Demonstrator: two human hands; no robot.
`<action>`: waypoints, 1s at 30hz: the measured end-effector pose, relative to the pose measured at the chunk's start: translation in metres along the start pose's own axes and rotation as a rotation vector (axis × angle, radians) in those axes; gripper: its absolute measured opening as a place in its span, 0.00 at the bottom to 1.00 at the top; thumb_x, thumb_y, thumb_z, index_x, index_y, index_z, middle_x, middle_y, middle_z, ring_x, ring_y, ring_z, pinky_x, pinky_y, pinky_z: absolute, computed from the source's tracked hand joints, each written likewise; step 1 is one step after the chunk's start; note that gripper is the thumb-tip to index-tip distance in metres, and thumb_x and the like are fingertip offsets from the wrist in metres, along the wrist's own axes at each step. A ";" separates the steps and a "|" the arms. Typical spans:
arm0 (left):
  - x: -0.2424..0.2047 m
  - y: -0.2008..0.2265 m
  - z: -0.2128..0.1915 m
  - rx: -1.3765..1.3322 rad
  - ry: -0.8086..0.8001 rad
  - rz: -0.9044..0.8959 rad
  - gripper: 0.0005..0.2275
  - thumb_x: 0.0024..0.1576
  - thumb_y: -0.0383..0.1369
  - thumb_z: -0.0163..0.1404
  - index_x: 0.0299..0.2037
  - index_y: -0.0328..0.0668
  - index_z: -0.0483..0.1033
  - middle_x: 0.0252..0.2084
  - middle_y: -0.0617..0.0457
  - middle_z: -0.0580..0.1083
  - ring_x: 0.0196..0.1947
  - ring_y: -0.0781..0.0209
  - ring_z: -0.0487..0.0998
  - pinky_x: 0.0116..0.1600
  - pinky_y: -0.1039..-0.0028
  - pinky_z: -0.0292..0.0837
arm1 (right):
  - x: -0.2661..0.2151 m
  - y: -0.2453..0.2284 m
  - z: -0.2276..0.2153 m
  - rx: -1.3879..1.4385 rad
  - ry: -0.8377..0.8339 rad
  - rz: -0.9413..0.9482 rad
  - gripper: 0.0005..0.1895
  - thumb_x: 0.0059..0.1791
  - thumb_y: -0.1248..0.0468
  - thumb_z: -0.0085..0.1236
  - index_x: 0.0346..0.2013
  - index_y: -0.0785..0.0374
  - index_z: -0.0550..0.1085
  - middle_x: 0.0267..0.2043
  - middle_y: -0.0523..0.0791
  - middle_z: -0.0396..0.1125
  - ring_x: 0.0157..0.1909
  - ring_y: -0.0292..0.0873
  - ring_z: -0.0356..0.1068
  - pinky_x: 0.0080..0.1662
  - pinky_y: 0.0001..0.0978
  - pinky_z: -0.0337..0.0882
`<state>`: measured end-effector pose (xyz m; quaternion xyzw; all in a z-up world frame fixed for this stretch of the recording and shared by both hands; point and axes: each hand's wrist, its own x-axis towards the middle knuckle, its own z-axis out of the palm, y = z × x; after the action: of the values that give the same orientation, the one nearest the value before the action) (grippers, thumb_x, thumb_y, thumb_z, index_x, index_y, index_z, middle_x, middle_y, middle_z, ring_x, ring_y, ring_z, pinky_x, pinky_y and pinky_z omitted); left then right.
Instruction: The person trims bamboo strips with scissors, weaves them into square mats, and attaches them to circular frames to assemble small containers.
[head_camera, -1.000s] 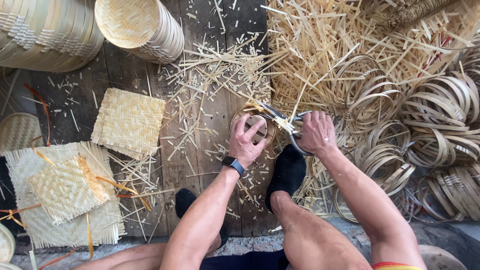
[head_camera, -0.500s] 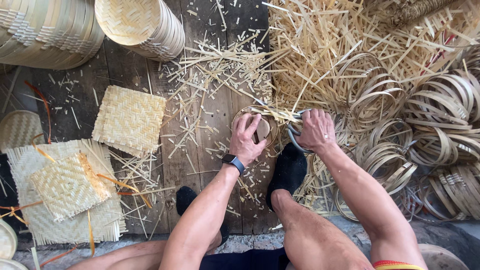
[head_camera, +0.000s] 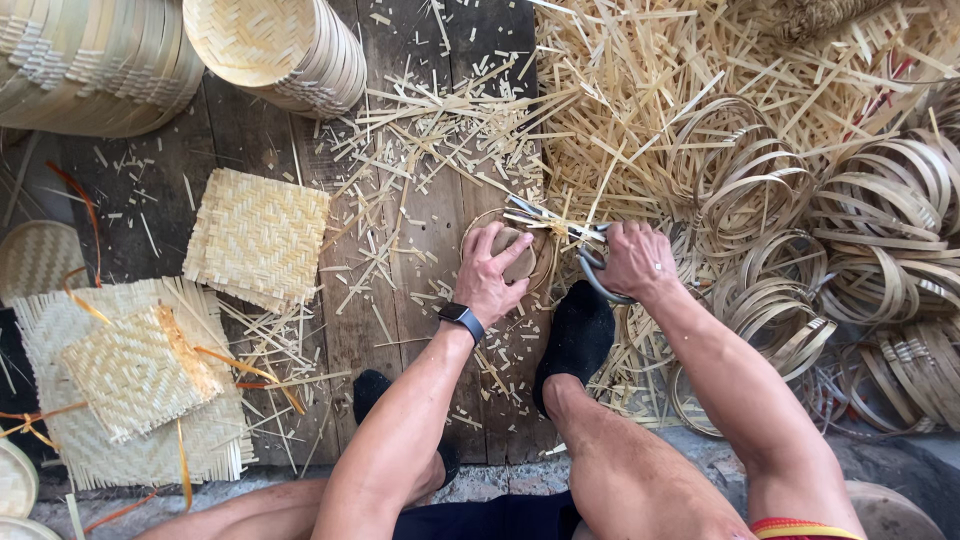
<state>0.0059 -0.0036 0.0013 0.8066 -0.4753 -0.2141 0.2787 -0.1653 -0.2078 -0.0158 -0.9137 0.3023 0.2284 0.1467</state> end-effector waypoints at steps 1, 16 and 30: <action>0.001 -0.001 -0.002 0.024 -0.015 0.004 0.32 0.40 0.31 0.65 0.59 0.63 0.77 0.64 0.45 0.66 0.66 0.41 0.62 0.73 0.57 0.61 | 0.002 0.005 -0.002 0.038 -0.148 0.062 0.36 0.48 0.33 0.48 0.42 0.66 0.74 0.31 0.52 0.71 0.33 0.49 0.73 0.39 0.46 0.75; 0.043 -0.060 0.009 -0.476 -0.071 -0.703 0.19 0.55 0.45 0.60 0.51 0.44 0.82 0.47 0.45 0.79 0.45 0.57 0.77 0.52 0.65 0.75 | -0.026 0.006 0.026 0.500 0.261 0.229 0.31 0.49 0.53 0.66 0.58 0.72 0.69 0.53 0.60 0.64 0.53 0.55 0.67 0.53 0.50 0.73; 0.015 -0.024 0.040 -0.505 0.157 -0.515 0.09 0.56 0.37 0.61 0.42 0.44 0.86 0.34 0.51 0.84 0.31 0.67 0.82 0.38 0.76 0.77 | 0.001 -0.058 0.002 1.019 -0.013 0.267 0.12 0.44 0.59 0.69 0.38 0.63 0.83 0.32 0.47 0.77 0.33 0.40 0.74 0.38 0.37 0.74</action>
<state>0.0043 -0.0176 -0.0452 0.8196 -0.1659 -0.3252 0.4416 -0.1291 -0.1623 -0.0106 -0.6785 0.4879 0.0746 0.5440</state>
